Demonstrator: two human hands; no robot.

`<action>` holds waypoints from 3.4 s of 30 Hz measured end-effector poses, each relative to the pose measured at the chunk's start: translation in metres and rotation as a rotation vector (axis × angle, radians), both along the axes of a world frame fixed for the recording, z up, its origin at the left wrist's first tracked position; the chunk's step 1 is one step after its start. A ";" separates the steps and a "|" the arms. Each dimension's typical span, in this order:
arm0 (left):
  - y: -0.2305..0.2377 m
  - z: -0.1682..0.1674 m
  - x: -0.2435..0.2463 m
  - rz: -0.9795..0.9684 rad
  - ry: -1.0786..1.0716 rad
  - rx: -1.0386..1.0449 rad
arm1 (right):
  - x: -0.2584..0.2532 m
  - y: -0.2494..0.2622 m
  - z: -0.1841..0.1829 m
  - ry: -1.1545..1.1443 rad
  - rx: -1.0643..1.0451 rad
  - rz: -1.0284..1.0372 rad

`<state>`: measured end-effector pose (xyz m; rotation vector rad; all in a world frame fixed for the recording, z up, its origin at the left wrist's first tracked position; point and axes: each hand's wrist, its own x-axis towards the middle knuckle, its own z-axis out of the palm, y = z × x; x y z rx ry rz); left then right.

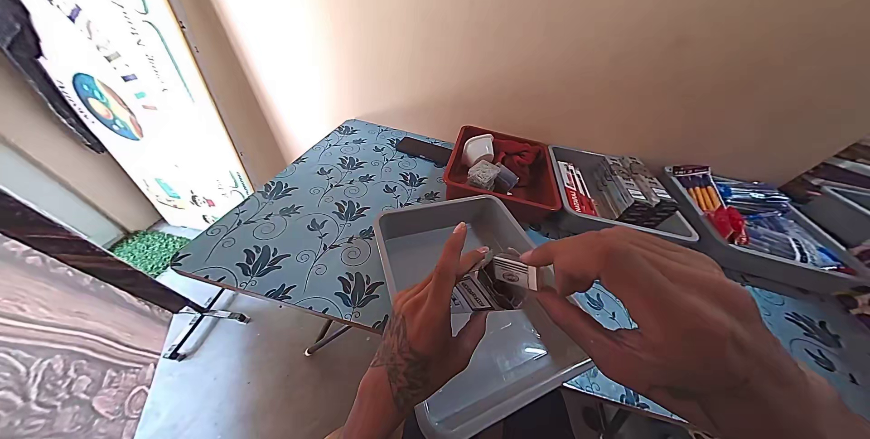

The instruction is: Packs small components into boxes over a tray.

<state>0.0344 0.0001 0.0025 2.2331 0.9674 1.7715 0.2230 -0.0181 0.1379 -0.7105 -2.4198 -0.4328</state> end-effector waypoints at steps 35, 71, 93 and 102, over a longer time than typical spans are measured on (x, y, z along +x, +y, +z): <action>0.001 -0.002 0.002 0.024 -0.040 0.006 | -0.009 0.022 0.021 -0.264 0.003 0.077; 0.114 0.023 0.041 -0.141 0.035 -0.090 | 0.046 0.142 -0.113 0.710 -0.418 0.237; 0.110 0.037 0.048 0.013 -0.073 -0.023 | 0.071 0.146 -0.047 0.403 -0.393 0.195; 0.088 0.048 0.055 -0.019 -0.101 -0.087 | 0.064 0.126 -0.044 0.630 -0.438 0.175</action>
